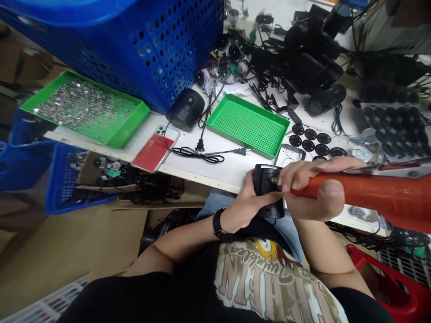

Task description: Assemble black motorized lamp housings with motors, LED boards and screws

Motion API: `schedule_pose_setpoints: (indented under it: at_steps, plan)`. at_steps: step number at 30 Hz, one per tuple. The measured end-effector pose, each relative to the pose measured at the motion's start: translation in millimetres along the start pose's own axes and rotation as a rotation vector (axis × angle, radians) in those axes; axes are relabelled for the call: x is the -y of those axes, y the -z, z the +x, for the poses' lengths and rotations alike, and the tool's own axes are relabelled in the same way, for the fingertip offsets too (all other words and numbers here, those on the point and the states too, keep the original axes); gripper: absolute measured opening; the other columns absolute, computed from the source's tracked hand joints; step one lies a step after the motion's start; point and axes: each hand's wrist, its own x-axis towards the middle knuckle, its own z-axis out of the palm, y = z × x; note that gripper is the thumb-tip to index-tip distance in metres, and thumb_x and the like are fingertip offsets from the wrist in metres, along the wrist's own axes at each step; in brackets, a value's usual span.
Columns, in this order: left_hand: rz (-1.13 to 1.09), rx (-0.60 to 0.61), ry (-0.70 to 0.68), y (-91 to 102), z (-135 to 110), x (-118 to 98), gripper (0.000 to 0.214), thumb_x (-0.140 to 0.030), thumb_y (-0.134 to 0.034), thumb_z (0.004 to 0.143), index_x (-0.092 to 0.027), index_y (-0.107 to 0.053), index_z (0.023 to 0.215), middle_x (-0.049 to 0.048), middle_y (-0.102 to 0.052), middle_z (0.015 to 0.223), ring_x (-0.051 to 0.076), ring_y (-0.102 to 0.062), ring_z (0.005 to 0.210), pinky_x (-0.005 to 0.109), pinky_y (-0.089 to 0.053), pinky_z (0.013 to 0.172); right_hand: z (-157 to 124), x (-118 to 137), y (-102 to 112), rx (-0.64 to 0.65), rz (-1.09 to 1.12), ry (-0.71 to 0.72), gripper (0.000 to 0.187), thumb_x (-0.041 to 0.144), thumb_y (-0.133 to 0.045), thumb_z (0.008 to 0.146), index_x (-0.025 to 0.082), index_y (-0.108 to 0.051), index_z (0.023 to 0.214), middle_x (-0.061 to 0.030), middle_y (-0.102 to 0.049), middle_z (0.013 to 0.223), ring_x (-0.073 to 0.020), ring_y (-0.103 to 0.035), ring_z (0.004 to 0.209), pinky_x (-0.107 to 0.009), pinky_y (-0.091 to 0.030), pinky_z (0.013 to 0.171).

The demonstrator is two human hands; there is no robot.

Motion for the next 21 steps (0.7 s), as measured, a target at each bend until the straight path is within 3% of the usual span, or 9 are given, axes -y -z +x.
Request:
schedule_pose_setpoints:
  at_steps: [7,10,13,18,21]
  plan:
    - [-0.016,0.100,0.110,1.5,-4,-5,0.059,-0.022,-0.094,0.066,-0.024,-0.056,0.111,-0.0005,-0.063,0.105,0.021,-0.061,0.106,0.038,-0.046,0.098,2,13,5,-0.064,-0.013,-0.073,0.014,0.033,-0.064,0.089,0.024,-0.067,0.101,0.0085,-0.050,0.051,-0.0125,-0.047,0.033,-0.027,-0.043,0.036]
    - [0.010,0.091,0.103,0.5,-7,-7,0.057,-0.022,-0.093,0.068,-0.023,-0.056,0.111,0.0000,-0.064,0.107,0.021,-0.061,0.109,0.037,-0.046,0.099,-1,10,4,-0.020,0.005,-0.026,0.014,0.032,-0.066,0.088,0.026,-0.068,0.100,0.0097,-0.047,0.050,-0.0113,-0.043,0.032,-0.026,-0.040,0.033]
    - [0.038,0.089,0.088,1.1,-8,-5,0.055,-0.021,-0.093,0.068,-0.022,-0.056,0.109,0.0002,-0.064,0.107,0.021,-0.061,0.111,0.037,-0.047,0.100,-3,8,3,0.025,0.013,-0.070,0.013,0.033,-0.065,0.090,0.028,-0.067,0.101,0.0105,-0.044,0.050,-0.0106,-0.042,0.032,-0.025,-0.039,0.032]
    - [0.045,0.073,0.112,11.7,-6,1,0.066,-0.022,-0.093,0.068,-0.024,-0.054,0.120,0.0001,-0.068,0.107,0.020,-0.064,0.103,0.037,-0.052,0.095,7,28,12,-0.033,0.040,-0.106,0.003,0.030,-0.063,0.090,0.029,-0.065,0.092,0.0082,-0.051,0.054,-0.0110,-0.048,0.037,-0.027,-0.049,0.040]
    - [0.001,0.059,0.142,22.3,-6,1,0.079,-0.022,-0.094,0.066,-0.027,-0.050,0.131,0.0010,-0.070,0.109,0.020,-0.067,0.096,0.038,-0.056,0.088,15,42,22,-0.117,-0.016,-0.133,0.007,0.033,-0.063,0.092,0.027,-0.067,0.094,0.0077,-0.054,0.057,-0.0109,-0.053,0.042,-0.028,-0.053,0.046]
